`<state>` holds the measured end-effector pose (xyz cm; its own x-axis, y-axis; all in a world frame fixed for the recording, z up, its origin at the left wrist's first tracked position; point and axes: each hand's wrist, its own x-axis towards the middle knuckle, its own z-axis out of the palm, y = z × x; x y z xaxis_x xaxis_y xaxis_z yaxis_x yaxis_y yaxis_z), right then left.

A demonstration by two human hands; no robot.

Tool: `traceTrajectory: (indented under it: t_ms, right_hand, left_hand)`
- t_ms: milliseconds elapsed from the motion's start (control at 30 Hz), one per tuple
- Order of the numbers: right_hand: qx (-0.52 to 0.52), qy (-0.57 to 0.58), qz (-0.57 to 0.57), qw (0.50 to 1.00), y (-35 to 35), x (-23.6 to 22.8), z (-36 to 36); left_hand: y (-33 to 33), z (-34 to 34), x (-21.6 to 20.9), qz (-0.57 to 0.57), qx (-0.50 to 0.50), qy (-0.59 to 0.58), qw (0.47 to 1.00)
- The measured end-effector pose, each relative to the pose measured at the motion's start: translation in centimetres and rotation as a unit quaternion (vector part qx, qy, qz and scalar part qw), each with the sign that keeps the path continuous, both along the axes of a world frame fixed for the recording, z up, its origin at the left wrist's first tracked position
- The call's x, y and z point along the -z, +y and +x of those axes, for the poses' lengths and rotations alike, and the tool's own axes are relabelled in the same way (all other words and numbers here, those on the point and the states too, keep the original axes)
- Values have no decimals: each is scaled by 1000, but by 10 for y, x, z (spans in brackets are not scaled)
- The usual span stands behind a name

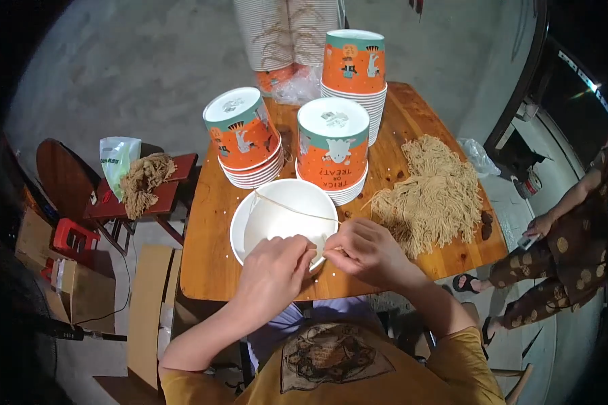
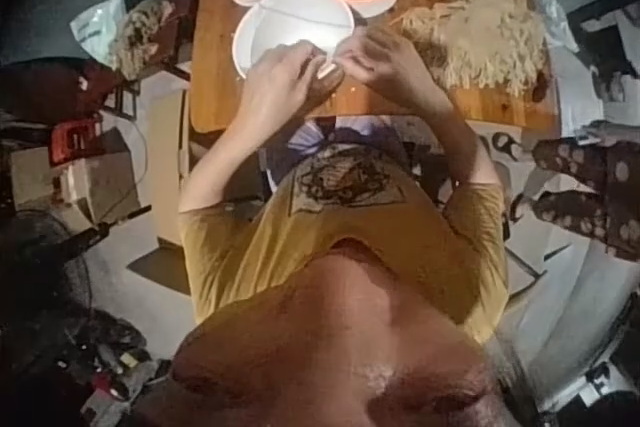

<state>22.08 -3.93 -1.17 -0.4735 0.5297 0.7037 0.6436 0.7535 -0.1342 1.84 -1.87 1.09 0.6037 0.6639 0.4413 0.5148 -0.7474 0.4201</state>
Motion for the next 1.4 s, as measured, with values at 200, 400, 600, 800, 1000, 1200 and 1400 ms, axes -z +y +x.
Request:
traceTrajectory:
  t_ms: [200,400,600,800,1000,1200,1400]
  right_hand:
    - [-23,80,-156,984,-4,-2,3]
    - [-23,64,-177,982,-11,-5,-2]
    - [-33,149,-296,943,-5,-2,-18]
    - [21,186,-386,903,-3,-23,-23]
    - [-22,223,-471,853,2,-27,-16]
    - [-74,74,-391,914,9,-35,-1]
    - [-123,78,-274,951,19,-49,-20]
  left_hand:
    - [-2,-9,9,70,18,-24,997]
    - [7,-20,17,73,78,-36,994]
    - [68,-8,-94,-17,13,-113,993]
    - [68,-14,-98,-88,8,-21,996]
    - [-7,-34,3,-112,25,-2,993]
    - [-4,-50,7,85,24,46,995]
    - [8,-71,6,66,37,38,996]
